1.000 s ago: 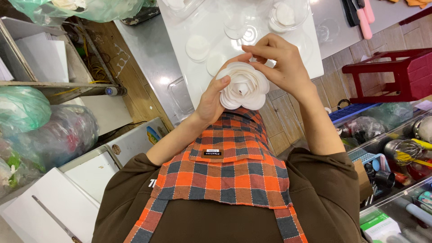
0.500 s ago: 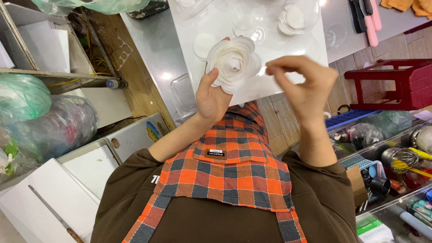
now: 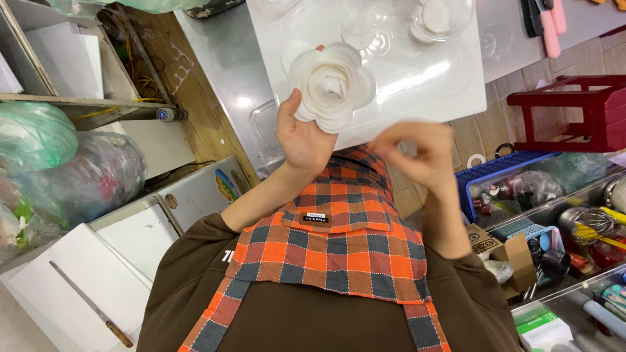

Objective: The person assembles a white flower-shaped object by layering thin white discs and then places white discs into small clear plastic cups using a thin white stick. The person works at a white countertop in a cluttered workspace.

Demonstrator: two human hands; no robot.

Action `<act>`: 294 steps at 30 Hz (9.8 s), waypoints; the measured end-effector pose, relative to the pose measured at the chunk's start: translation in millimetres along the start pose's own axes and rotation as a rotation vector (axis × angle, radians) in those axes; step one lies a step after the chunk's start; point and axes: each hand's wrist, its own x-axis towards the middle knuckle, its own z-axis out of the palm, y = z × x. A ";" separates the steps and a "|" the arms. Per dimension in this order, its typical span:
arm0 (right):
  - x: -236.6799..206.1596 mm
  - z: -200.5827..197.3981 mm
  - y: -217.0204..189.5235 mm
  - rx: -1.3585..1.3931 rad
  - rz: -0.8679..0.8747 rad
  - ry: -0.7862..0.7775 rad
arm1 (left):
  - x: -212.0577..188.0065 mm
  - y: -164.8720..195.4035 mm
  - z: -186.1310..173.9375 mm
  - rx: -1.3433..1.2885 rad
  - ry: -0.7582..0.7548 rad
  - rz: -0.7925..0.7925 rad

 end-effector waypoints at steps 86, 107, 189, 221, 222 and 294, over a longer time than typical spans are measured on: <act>91.6 20.7 -70.1 -0.679 -0.399 0.268 | 3.2 6.7 36.0 0.619 -0.264 0.247; -7.6 24.5 20.8 0.730 0.169 0.421 | 10.5 3.2 29.5 0.668 -0.366 -0.157; 62.9 -381.3 205.4 -0.256 0.017 -0.343 | 272.1 -284.0 90.4 2.034 0.215 0.634; -137.1 -758.4 376.2 -0.548 0.479 0.346 | 454.1 -859.9 282.4 1.244 -1.563 -0.355; -137.1 -768.3 382.4 -0.551 0.427 0.376 | 457.3 -867.5 287.4 1.163 -1.610 -0.438; 488.8 -1105.2 649.7 -0.322 0.771 0.351 | 1226.1 -980.5 474.3 1.712 -1.397 0.753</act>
